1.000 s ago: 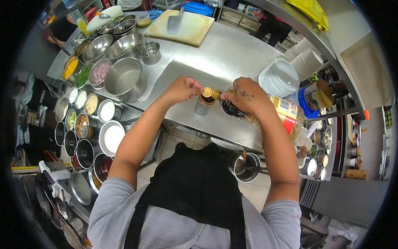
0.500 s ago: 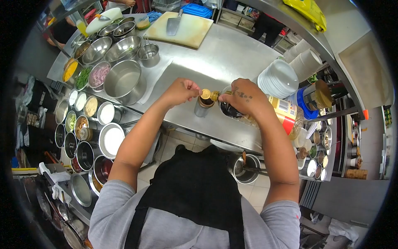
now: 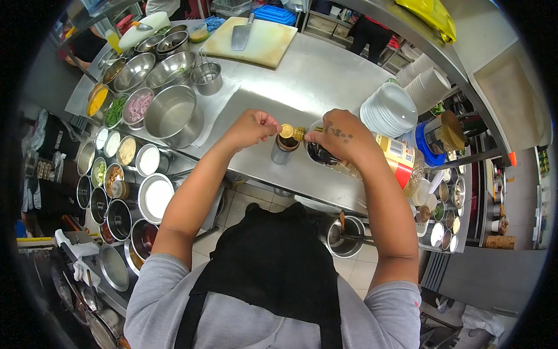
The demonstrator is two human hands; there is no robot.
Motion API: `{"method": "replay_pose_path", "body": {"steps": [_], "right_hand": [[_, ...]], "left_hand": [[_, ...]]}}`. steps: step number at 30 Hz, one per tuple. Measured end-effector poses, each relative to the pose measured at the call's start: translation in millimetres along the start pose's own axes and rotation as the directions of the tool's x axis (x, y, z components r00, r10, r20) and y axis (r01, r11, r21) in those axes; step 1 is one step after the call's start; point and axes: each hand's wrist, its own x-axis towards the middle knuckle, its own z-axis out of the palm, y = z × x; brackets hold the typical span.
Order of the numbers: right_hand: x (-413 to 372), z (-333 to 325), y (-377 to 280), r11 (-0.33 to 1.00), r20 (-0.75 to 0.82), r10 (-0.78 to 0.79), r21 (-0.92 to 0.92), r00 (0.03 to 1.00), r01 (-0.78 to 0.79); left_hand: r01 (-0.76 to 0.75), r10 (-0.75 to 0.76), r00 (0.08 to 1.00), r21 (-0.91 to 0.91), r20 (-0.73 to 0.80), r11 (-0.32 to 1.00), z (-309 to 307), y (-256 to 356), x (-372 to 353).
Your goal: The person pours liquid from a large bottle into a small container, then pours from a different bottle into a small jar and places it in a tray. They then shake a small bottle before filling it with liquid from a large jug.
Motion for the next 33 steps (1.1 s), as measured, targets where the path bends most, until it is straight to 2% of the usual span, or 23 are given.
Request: {"method": "replay_pose_path", "body": {"steps": [9, 17, 33], "right_hand": [[2, -3, 0, 1.0, 0.014, -0.009, 0.007, 1.0, 0.009], [1, -3, 2, 0.999, -0.04, -0.053, 0.01, 0.998, 0.053], [-3, -8, -1, 1.0, -0.012, -0.023, 0.008, 1.0, 0.023]], "left_hand": [[0.011, -0.011, 1.0, 0.001, -0.001, 1.0, 0, 2, -1], [0.015, -0.015, 1.0, 0.018, -0.018, 1.0, 0, 10, -3], [0.029, -0.028, 1.0, 0.068, -0.012, 0.997, -1, 13, -6]]}}
